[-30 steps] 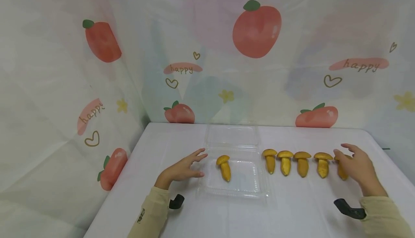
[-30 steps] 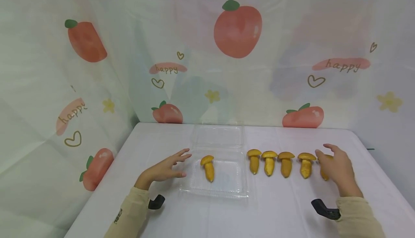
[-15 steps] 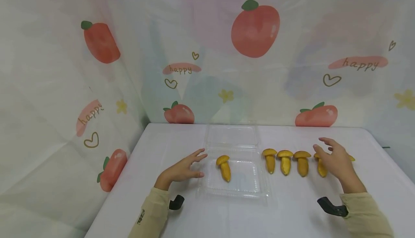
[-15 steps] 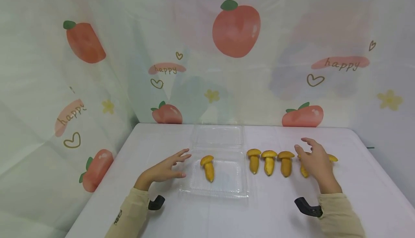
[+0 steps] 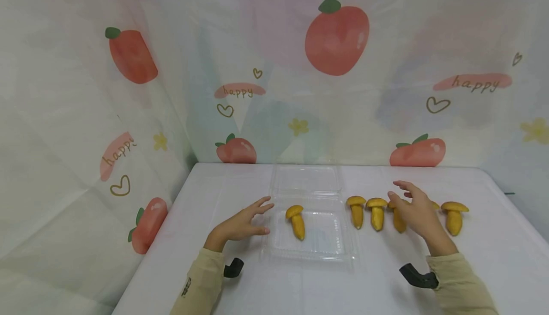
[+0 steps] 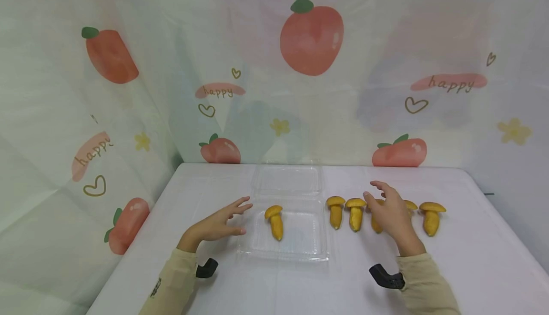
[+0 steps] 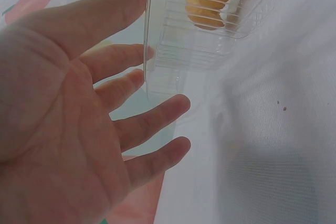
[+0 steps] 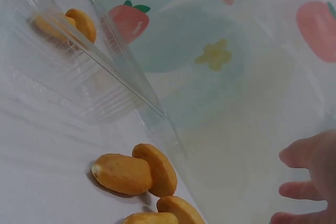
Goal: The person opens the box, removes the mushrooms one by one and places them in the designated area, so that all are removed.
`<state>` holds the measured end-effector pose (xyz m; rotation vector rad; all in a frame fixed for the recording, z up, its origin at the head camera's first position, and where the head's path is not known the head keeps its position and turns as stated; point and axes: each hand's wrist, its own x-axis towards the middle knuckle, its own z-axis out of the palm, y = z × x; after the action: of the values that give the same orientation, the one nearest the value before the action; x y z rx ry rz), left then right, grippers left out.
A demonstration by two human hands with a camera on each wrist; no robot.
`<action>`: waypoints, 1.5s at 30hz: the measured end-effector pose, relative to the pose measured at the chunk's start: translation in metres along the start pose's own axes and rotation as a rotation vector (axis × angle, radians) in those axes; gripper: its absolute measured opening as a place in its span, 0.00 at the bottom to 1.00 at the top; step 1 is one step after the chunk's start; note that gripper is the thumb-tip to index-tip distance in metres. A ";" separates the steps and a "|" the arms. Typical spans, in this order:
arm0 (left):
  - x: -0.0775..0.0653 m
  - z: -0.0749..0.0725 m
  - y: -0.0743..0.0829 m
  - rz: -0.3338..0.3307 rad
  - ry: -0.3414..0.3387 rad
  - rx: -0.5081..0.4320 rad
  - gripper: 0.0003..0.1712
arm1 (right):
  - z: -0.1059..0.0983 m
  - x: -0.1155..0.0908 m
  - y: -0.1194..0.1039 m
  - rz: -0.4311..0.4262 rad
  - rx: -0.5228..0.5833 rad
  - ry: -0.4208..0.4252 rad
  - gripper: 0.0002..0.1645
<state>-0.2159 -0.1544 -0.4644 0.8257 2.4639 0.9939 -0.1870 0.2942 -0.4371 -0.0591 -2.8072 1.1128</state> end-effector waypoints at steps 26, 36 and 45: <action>0.000 0.001 -0.004 -0.007 0.001 -0.010 0.42 | 0.031 -0.015 -0.058 -0.118 0.028 -0.067 0.33; 0.000 0.002 -0.004 -0.009 0.004 -0.010 0.43 | 0.045 -0.017 -0.075 -0.149 0.071 -0.108 0.32; -0.001 0.000 0.000 -0.003 0.002 -0.013 0.42 | 0.065 -0.019 -0.090 -0.190 0.095 -0.122 0.30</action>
<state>-0.2150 -0.1549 -0.4645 0.8170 2.4572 1.0096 -0.1761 0.1830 -0.4241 0.2873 -2.7858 1.2389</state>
